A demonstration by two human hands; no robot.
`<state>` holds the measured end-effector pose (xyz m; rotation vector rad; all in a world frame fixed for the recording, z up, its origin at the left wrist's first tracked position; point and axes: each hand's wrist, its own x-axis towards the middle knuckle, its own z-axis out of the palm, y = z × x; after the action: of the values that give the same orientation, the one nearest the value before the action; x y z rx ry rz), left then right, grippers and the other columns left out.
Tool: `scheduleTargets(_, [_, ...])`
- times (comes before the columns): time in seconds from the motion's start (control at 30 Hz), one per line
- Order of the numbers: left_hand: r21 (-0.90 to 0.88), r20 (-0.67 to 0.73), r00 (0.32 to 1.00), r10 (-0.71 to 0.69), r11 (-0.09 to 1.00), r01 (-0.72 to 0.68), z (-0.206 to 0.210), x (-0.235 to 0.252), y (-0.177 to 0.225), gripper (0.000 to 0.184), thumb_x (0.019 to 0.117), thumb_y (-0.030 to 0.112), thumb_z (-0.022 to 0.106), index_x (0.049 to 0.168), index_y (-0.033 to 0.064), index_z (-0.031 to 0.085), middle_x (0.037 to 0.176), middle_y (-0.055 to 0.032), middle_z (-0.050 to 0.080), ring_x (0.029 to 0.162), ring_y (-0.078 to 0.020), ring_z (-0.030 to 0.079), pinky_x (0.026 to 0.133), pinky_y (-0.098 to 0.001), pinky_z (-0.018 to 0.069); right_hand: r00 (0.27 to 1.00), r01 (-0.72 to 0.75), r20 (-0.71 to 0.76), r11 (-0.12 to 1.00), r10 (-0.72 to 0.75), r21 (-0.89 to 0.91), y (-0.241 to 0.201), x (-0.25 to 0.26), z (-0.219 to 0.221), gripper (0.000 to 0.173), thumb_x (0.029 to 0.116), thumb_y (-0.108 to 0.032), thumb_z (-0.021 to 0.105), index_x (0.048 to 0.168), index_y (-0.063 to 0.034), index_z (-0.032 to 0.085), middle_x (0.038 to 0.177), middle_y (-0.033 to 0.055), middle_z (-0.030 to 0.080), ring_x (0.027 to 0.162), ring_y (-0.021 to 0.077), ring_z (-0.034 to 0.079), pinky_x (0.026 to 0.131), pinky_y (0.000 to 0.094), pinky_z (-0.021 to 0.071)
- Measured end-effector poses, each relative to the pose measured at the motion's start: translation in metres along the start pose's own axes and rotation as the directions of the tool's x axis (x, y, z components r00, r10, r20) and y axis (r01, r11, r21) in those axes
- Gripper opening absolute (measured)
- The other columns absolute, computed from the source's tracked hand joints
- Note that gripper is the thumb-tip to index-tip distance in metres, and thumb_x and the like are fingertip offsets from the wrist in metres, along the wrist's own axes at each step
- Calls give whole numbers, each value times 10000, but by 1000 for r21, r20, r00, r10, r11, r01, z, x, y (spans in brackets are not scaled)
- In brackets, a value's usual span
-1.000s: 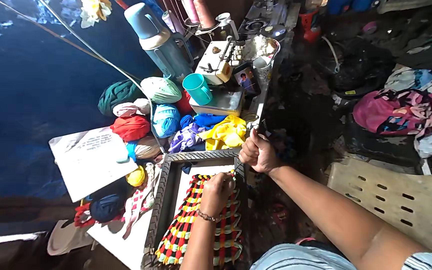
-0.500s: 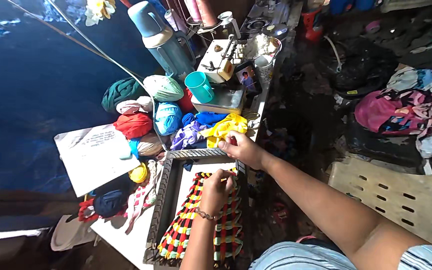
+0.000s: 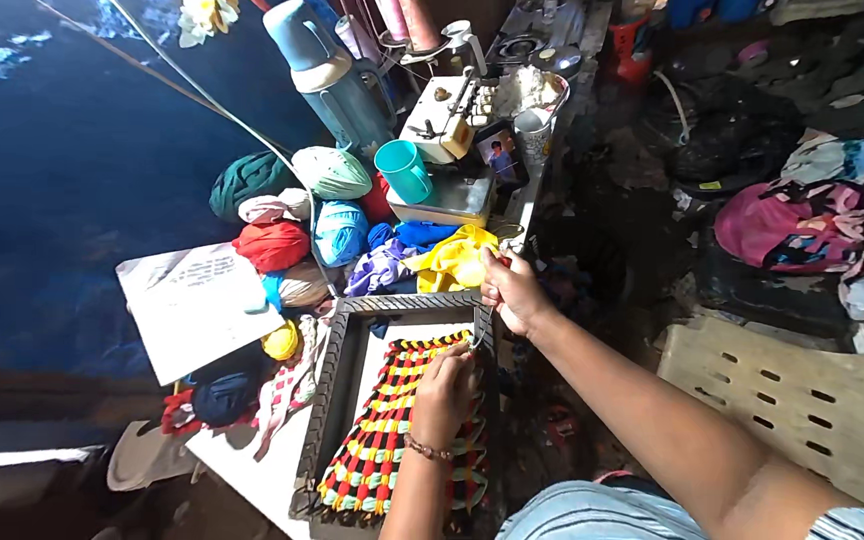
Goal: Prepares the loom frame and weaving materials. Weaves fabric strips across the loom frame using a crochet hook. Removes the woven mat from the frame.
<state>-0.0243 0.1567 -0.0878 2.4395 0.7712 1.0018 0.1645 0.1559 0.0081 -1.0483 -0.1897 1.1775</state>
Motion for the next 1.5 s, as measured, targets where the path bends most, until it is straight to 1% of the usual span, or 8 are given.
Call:
scheduleTargets(0.27, [-147, 81, 978, -193, 968, 203, -5, 8, 3, 191, 886, 61, 677, 1039, 3, 774, 1094, -146, 742, 1001, -150, 724, 880, -247, 585, 983, 105, 126, 969, -135, 222, 6, -28, -11, 581, 1097, -371, 388, 536, -224, 347, 433, -88, 293, 364, 25, 301, 417, 188, 302])
scheduleTargets(0.43, [-171, 43, 987, -155, 972, 160, -3, 5, -4, 177, 865, 38, 676, 1006, -4, 774, 1091, -149, 741, 996, -129, 720, 876, -219, 577, 887, 86, 379, 899, -266, 429, 20, -29, -41, 542, 1051, -382, 498, 533, -224, 476, 478, -108, 407, 432, 11, 427, 471, 173, 381])
scheduleTargets(0.57, [-240, -40, 985, -169, 958, 155, 1, -4, -9, 162, 830, 1, 701, 969, -9, 785, 1046, -130, 754, 976, -101, 727, 870, -206, 586, 913, -15, 339, 813, -226, 582, 34, -15, -61, 624, 1015, -579, 495, 518, -202, 524, 497, -76, 480, 460, 59, 500, 504, 224, 448])
scheduleTargets(0.73, [-245, 4, 979, -203, 949, 198, -5, -4, -10, 160, 803, -1, 685, 933, -19, 777, 1030, -127, 762, 991, -121, 731, 905, -235, 578, 996, -67, 89, 741, 10, 668, 54, 0, -68, 733, 1050, -646, 219, 482, -209, 375, 398, -70, 346, 326, 61, 359, 368, 230, 329])
scheduleTargets(0.87, [-146, 19, 986, -163, 976, 164, -4, -9, -12, 133, 832, 41, 699, 932, 21, 784, 1027, -112, 763, 998, -138, 730, 915, -250, 577, 983, -91, 179, 749, -38, 656, 71, 9, -77, 731, 1032, -676, 262, 477, -213, 374, 400, -77, 325, 329, 52, 346, 368, 224, 320])
scheduleTargets(1.1, [-15, 2, 992, -129, 992, 129, 2, -3, 3, 122, 863, 30, 674, 911, -3, 782, 982, -168, 755, 941, -241, 745, 867, -328, 598, 867, -50, 486, 950, -112, 308, 45, 7, -70, 654, 980, -668, 456, 474, -256, 412, 427, -122, 367, 376, 0, 381, 419, 184, 332])
scheduleTargets(1.3, [32, -20, 995, -97, 995, 98, 5, -9, -1, 132, 892, 83, 664, 905, 31, 784, 984, -153, 748, 945, -244, 735, 871, -339, 598, 630, 71, 751, 977, -199, 200, 35, 3, -59, 555, 993, -592, 545, 563, -248, 479, 503, -142, 409, 459, -15, 434, 487, 171, 382])
scheduleTargets(1.5, [29, -48, 992, -115, 993, 117, 3, -11, -4, 126, 864, 71, 669, 911, 23, 776, 982, -148, 747, 965, -244, 727, 897, -327, 583, 878, -111, 467, 906, -103, 409, 48, 10, -57, 663, 999, -667, 426, 486, -247, 429, 428, -113, 372, 367, 5, 382, 399, 183, 327])
